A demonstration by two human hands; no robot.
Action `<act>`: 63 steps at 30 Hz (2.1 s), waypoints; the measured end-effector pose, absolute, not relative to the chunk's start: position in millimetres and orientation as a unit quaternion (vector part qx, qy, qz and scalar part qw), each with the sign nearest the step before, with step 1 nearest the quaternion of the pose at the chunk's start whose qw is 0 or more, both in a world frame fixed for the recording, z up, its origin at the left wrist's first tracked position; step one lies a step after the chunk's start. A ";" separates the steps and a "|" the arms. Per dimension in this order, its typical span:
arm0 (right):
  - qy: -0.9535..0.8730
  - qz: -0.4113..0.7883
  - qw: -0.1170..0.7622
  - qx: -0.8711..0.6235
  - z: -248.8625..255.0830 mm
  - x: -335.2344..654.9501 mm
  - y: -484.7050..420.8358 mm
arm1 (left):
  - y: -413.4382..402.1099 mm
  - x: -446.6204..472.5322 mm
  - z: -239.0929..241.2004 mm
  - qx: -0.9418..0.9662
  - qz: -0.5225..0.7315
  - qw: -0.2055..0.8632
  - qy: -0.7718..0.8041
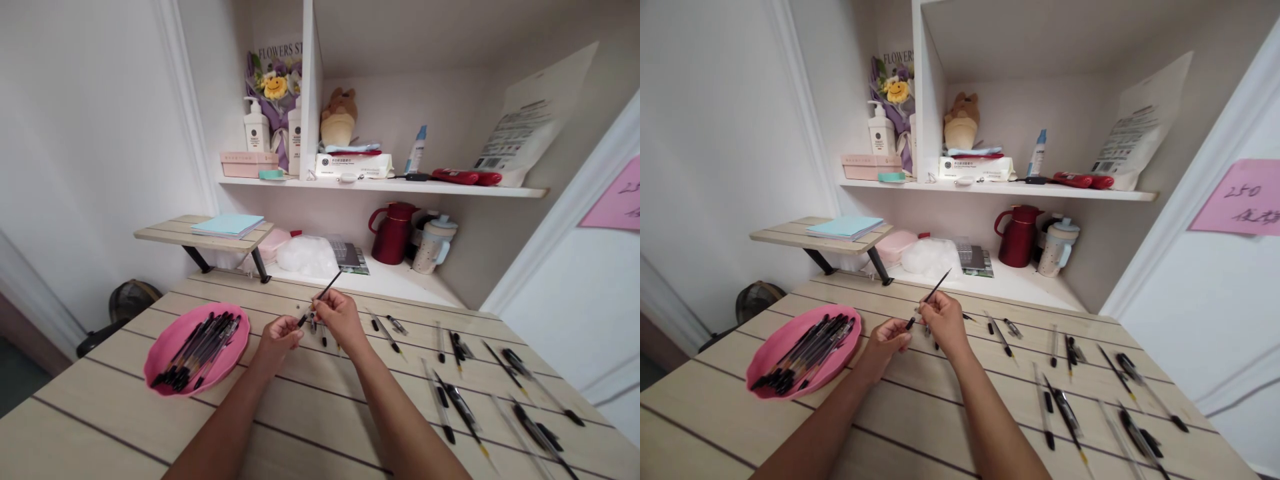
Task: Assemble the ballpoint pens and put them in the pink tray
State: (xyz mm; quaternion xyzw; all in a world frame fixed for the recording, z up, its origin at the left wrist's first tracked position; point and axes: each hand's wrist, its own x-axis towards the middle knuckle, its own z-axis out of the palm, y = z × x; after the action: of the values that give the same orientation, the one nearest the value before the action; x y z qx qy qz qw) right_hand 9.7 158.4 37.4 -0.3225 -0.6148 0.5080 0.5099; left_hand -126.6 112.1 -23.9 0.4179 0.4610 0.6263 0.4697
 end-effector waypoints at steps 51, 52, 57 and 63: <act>-0.817 0.146 0.212 -0.516 14.8 -45.2 214.3 | 122.7 -147.0 -29.6 0.316 0.706 0.484 0.410; -0.819 0.140 0.201 -0.519 12.8 -52.2 216.3 | 123.1 -147.0 -29.4 0.314 0.708 0.480 0.411; -0.819 0.143 0.183 -0.525 3.7 -74.2 221.9 | 124.9 -147.0 -29.4 0.326 0.699 0.472 0.426; -0.803 0.216 0.244 -0.499 4.7 -64.4 224.3 | 123.2 -145.7 -27.8 0.342 0.690 0.467 0.435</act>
State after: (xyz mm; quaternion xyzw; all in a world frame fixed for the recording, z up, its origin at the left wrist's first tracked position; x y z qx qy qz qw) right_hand -64.4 224.3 4.7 -0.4985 -0.8033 0.2155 0.2444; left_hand -145.7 123.2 -27.8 0.3424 0.4354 0.6895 0.4666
